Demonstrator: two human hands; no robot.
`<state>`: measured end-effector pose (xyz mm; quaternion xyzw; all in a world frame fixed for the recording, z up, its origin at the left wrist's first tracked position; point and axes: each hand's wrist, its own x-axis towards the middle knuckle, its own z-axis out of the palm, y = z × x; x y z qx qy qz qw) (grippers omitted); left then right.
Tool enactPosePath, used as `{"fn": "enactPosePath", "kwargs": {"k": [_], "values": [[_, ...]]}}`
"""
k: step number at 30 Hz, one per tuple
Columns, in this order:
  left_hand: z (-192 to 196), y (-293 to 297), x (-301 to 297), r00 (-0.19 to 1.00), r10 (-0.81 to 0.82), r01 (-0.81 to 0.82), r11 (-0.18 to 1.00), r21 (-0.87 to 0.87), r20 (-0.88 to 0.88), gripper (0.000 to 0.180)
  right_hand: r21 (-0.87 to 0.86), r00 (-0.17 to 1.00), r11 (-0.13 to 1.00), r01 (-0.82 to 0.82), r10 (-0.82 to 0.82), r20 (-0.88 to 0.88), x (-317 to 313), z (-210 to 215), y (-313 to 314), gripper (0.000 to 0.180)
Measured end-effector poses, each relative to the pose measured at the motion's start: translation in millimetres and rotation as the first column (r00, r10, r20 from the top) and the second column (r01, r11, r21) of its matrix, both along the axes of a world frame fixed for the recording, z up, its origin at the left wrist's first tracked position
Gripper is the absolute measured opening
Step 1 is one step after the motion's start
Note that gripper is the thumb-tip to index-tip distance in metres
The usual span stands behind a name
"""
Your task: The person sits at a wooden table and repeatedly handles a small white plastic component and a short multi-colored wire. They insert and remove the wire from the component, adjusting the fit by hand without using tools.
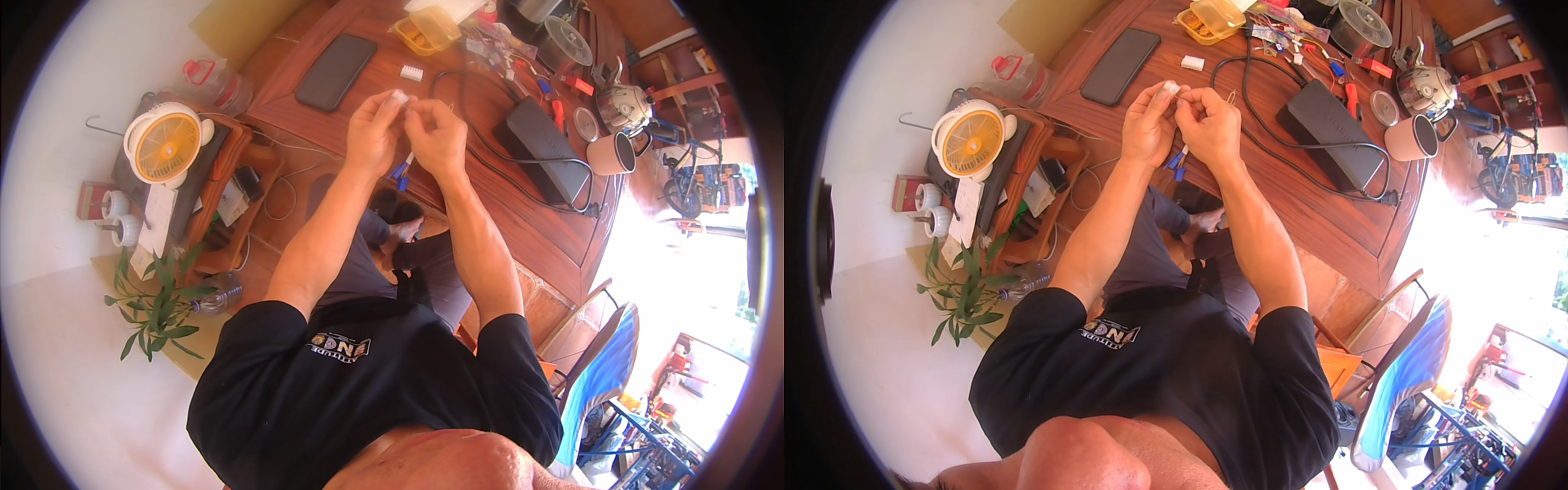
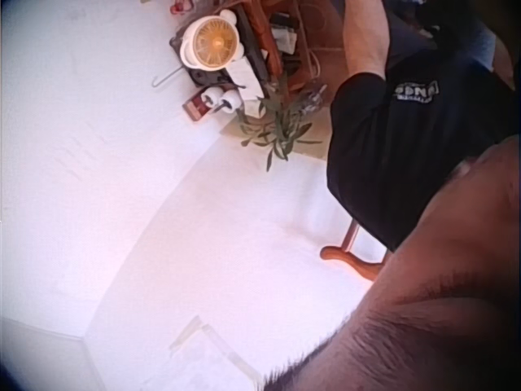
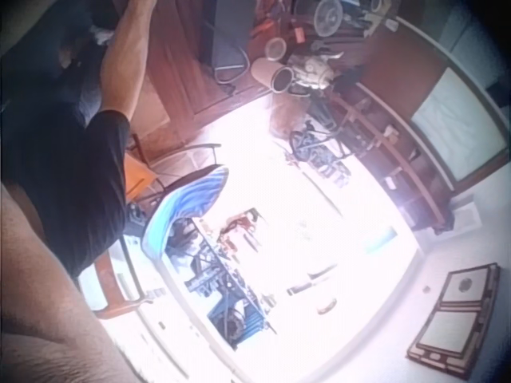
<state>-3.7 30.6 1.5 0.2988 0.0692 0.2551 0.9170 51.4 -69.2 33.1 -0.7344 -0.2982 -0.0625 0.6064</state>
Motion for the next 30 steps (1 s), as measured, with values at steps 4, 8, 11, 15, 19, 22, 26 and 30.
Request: {"fn": "enactPosePath", "kwargs": {"k": [4,8,11,15,19,22,26,30], "values": [[-0.3,-1.9,-0.1,1.0,0.015,-0.015,1.0,-0.022,-0.005,0.021,0.0,1.0,1.0,0.015,-0.015,-0.002,-0.3,-0.4,0.3,0.008],[1.3,-2.0,-1.9,1.0,-0.007,0.008,0.999,-0.038,0.02,0.02,0.009,0.998,1.0,0.02,-0.019,-0.053,-1.5,-0.5,2.6,0.007],[2.1,-0.6,-2.8,0.999,-0.03,0.03,0.999,-0.042,0.011,0.021,0.016,0.996,1.0,0.022,-0.02,-0.083,-2.1,-1.1,3.1,0.007],[2.0,-0.6,-2.8,1.0,-0.03,0.029,0.999,-0.044,-0.009,0.021,0.025,0.996,1.0,0.006,-0.004,-0.092,-1.1,-1.1,2.7,0.007],[1.6,-2.3,-2.6,1.0,0.004,-0.004,0.999,-0.053,-0.014,0.021,-0.025,0.997,1.0,0.003,-0.005,-0.078,0.0,-1.2,1.8,0.007],[1.5,-2.5,-3.0,1.0,0.005,-0.005,0.997,-0.081,0.0,0.02,-0.012,0.993,1.0,-0.014,0.013,-0.115,-0.6,-2.9,1.6,0.007],[0.8,-2.2,-3.6,1.0,-0.011,0.01,0.998,-0.069,-0.007,0.019,0.044,0.97,0.998,-0.035,0.044,-0.238,-0.6,-7.0,1.6,0.006],[-0.1,-5.2,-2.5,1.0,0.019,-0.018,0.999,-0.029,0.015,0.019,0.013,0.973,0.998,-0.056,0.058,-0.224,1.0,-9.4,1.1,0.008]]}}
